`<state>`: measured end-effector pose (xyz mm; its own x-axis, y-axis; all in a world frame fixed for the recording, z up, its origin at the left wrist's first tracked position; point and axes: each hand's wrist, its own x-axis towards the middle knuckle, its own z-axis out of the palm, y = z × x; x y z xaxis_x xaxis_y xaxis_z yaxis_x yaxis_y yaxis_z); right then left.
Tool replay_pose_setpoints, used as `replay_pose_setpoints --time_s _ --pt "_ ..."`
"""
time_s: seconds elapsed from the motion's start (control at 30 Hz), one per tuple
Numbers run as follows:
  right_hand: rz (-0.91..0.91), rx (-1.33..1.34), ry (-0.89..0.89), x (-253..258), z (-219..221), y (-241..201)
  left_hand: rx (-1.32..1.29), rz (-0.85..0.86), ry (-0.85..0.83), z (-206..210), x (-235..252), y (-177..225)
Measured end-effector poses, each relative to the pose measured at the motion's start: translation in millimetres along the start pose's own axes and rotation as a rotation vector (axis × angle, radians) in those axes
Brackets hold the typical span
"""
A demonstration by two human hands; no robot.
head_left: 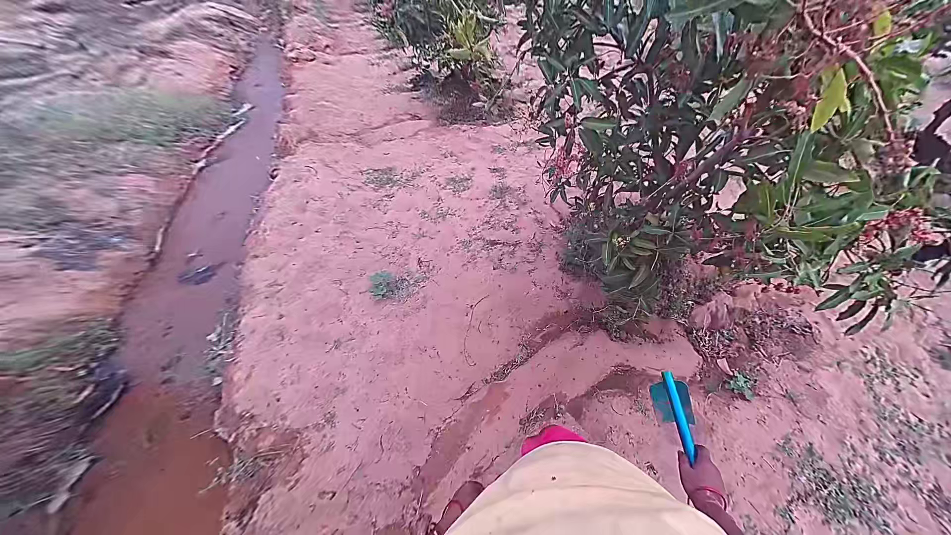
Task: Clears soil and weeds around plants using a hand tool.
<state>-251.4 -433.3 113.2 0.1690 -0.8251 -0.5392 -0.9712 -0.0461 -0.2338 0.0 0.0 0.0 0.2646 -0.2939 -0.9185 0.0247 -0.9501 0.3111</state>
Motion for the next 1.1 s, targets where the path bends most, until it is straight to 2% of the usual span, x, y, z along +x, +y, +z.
replay_pose_setpoints --time_s 0.07,0.13,0.2,0.27,0.33,0.4,0.47,0.53,0.6,0.67,0.73,0.8,0.87,0.97,1.1 --pt "-0.049 0.087 -0.05 24.7 -7.6 -22.5 -0.004 0.07 0.101 -25.0 -22.8 29.9" --pt "-0.101 0.108 -0.127 50.8 -9.0 -39.5 0.021 0.004 0.2 -42.6 -57.9 75.3" --pt "-0.114 -0.001 -0.168 63.9 -17.9 -69.3 -0.001 -0.13 0.266 -66.8 -92.2 127.7" --pt "-0.091 -0.101 -0.205 69.2 -21.2 -96.3 -0.188 -0.114 0.352 -75.0 -108.4 146.8" --pt "-0.061 -0.117 -0.225 70.0 -10.4 -109.8 -0.406 0.004 0.349 -82.9 -119.6 148.2" --pt "-0.031 -0.14 -0.228 73.9 2.5 -117.1 -0.402 0.174 0.255 -86.0 -108.4 134.8" --pt "-0.004 -0.163 -0.231 85.6 15.8 -122.1 -0.242 0.41 0.196 -80.2 -41.9 86.5" --pt "0.04 -0.173 -0.235 102.1 24.1 -130.8 -0.169 0.46 0.122 -106.8 1.6 71.7" --pt "0.084 -0.168 -0.213 116.2 29.7 -143.0 -0.007 0.32 0.025 -168.3 -15.4 107.5" --pt "0.1 -0.139 -0.152 128.9 30.1 -167.0 0.226 0.092 -0.051 -244.3 -54.7 172.7" --pt "0.088 -0.021 -0.087 125.3 31.8 -191.9 0.398 -0.058 -0.053 -296.9 -54.7 206.7" --pt "0.035 0.172 -0.04 117.5 37.8 -221.4 0.503 -0.042 -0.038 -337.0 -19.1 219.9" --pt "0.006 0.258 -0.073 117.6 40.7 -252.9 0.558 0.012 -0.058 -378.1 8.4 250.9" --pt "0.065 0.22 -0.145 144.0 31.6 -312.0 0.57 0.11 -0.038 -431.1 40.0 324.4" --pt "-0.027 0.091 -0.201 205.8 36.3 -404.0 0.464 0.271 -0.035 -477.6 80.4 411.7"
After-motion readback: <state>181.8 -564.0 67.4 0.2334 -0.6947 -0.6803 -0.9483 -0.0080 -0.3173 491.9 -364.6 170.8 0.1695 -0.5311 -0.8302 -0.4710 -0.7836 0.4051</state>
